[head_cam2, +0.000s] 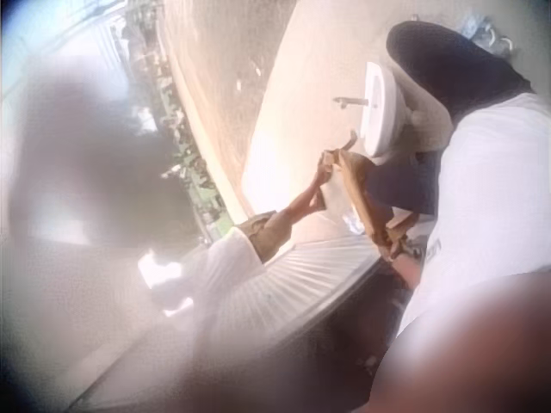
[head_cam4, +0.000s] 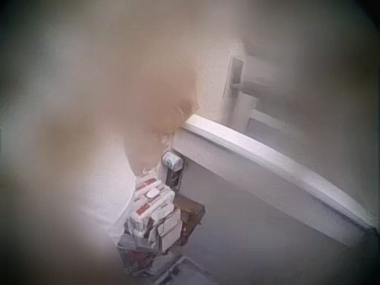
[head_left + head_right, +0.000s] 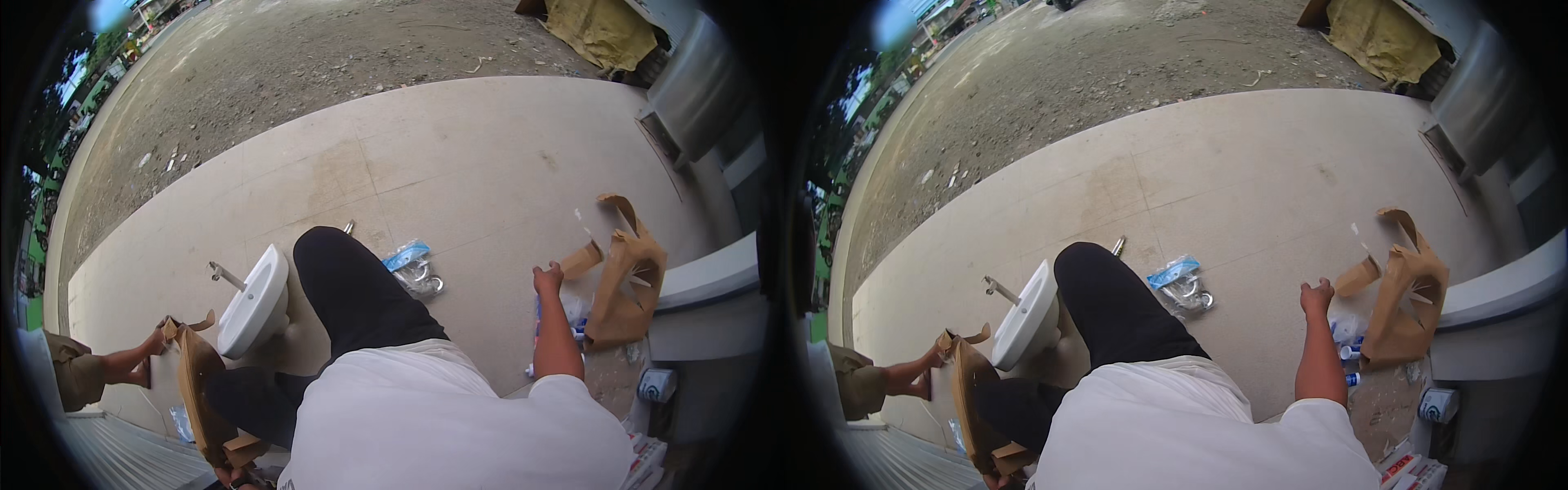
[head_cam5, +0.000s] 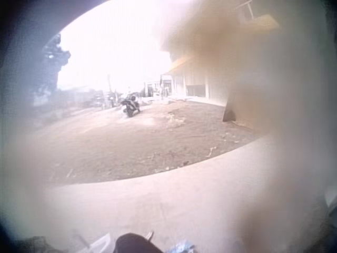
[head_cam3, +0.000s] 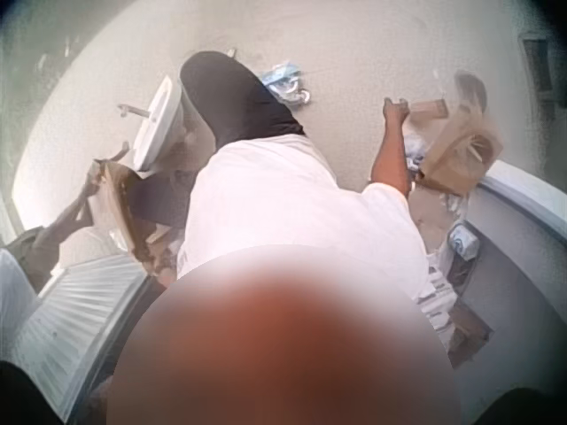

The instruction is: The person assembles a bathroom sink by attaching a faucet to the basin, unpacking a drain assembly, and handling a cardboard box and instruction sheet. The person sits on the floor and works with the sink, faucet, and drain parts.

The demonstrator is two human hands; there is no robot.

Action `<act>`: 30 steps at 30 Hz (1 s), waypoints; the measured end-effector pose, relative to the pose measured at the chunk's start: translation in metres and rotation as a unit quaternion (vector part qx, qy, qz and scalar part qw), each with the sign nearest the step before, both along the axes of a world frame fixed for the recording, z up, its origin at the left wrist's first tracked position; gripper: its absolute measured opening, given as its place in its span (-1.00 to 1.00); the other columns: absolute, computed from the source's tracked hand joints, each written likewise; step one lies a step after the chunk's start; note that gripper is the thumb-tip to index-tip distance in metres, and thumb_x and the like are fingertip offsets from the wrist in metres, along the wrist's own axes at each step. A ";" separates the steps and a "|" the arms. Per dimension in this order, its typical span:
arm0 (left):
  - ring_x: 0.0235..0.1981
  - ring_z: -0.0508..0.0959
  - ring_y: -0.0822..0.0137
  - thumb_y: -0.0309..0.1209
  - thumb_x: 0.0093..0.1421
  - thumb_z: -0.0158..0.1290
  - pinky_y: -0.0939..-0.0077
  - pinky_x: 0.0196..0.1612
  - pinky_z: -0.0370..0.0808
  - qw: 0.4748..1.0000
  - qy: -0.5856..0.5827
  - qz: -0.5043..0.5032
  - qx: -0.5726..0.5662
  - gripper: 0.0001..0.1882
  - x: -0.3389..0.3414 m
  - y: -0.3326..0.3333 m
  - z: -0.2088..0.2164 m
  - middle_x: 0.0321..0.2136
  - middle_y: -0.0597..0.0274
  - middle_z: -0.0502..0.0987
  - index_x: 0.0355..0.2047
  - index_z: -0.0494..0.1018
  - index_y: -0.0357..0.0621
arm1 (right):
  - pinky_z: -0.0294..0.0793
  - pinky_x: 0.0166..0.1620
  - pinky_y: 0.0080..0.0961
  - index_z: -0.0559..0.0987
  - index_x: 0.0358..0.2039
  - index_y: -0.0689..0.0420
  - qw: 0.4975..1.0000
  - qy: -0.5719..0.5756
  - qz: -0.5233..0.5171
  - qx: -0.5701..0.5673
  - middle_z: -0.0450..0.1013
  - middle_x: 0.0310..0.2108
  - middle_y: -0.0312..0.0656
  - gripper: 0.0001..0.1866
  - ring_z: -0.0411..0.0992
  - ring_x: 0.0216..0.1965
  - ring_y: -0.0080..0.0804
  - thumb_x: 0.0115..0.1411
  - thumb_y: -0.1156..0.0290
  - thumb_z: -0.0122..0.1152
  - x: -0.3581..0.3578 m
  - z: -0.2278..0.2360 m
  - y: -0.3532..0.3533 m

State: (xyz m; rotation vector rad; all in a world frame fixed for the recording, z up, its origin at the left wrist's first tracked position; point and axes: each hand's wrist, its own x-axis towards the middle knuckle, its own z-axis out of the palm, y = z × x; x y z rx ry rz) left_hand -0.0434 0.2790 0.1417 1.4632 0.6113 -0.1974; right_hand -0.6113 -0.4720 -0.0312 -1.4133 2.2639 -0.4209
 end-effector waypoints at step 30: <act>0.02 0.61 0.34 -0.55 0.36 -0.02 0.42 0.12 0.54 0.708 -0.371 -0.597 0.074 -0.46 0.052 -0.358 0.291 0.06 -0.03 0.57 0.31 0.20 -0.46 | 0.76 -0.29 -0.39 0.40 0.12 0.26 0.430 -0.792 0.393 0.182 0.61 -0.13 -0.01 -0.58 0.68 -0.22 -0.26 0.48 0.17 0.05 0.348 0.340 0.138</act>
